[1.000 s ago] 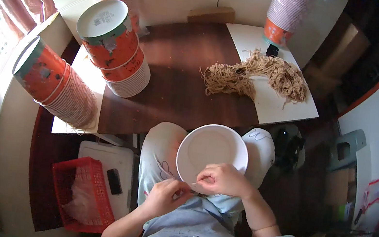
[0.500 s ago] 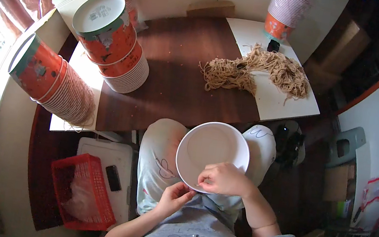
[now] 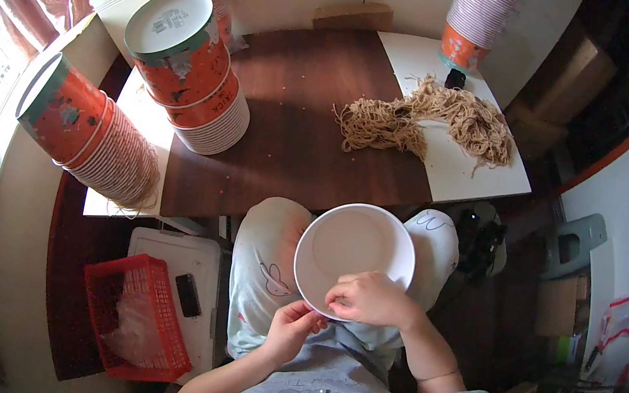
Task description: Tying small bundles of shredded brown material with white string.
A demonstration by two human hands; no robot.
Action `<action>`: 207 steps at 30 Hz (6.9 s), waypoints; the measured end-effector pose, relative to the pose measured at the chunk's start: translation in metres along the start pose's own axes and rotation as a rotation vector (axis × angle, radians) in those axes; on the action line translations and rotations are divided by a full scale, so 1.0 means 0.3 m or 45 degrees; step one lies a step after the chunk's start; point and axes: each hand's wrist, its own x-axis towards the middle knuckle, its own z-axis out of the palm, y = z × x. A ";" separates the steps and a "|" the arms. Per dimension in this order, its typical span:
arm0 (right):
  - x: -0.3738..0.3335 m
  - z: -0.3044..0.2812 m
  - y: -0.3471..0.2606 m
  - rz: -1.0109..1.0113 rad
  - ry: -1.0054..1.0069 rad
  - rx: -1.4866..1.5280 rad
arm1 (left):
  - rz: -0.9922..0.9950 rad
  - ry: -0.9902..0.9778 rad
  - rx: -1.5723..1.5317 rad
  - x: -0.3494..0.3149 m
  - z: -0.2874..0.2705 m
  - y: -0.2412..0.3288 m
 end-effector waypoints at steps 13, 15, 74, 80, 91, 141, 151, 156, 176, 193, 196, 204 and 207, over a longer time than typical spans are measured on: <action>0.000 0.004 -0.001 -0.007 -0.052 -0.037 | -0.184 0.021 -0.307 -0.006 0.014 0.020; 0.000 0.008 0.002 -0.032 -0.038 -0.045 | -0.197 0.011 -0.322 -0.007 0.015 0.023; 0.000 0.014 -0.005 -0.125 0.014 -0.099 | 0.127 0.012 0.191 0.001 0.031 0.000; 0.002 0.009 -0.005 -0.134 0.004 -0.165 | 0.154 0.046 0.005 0.016 0.039 -0.035; -0.015 -0.008 -0.007 -0.055 0.031 -0.157 | 0.051 -0.200 0.238 -0.031 -0.052 -0.057; -0.059 -0.051 -0.016 0.086 0.348 -0.831 | 0.622 -0.623 1.074 -0.119 -0.136 0.280; -0.048 -0.069 -0.036 -0.181 0.451 -0.399 | 0.367 -0.565 -0.277 -0.051 -0.033 0.219; -0.045 -0.086 -0.052 -0.342 0.380 0.116 | 0.262 -0.171 0.090 -0.026 0.018 0.215; 0.047 0.016 -0.024 -0.327 0.358 0.055 | 0.772 0.045 0.437 0.063 0.126 0.297; 0.066 -0.012 -0.030 0.041 0.486 0.969 | 0.284 0.023 0.743 0.019 0.097 0.239; 0.077 -0.006 -0.028 0.064 0.456 1.021 | 0.434 -0.016 0.842 0.027 0.084 0.222; 0.069 -0.039 -0.014 -0.055 0.515 0.988 | 0.466 0.002 0.528 0.015 0.094 0.263; 0.058 -0.044 -0.017 -0.053 0.527 0.720 | 0.371 -0.012 0.288 0.017 0.081 0.327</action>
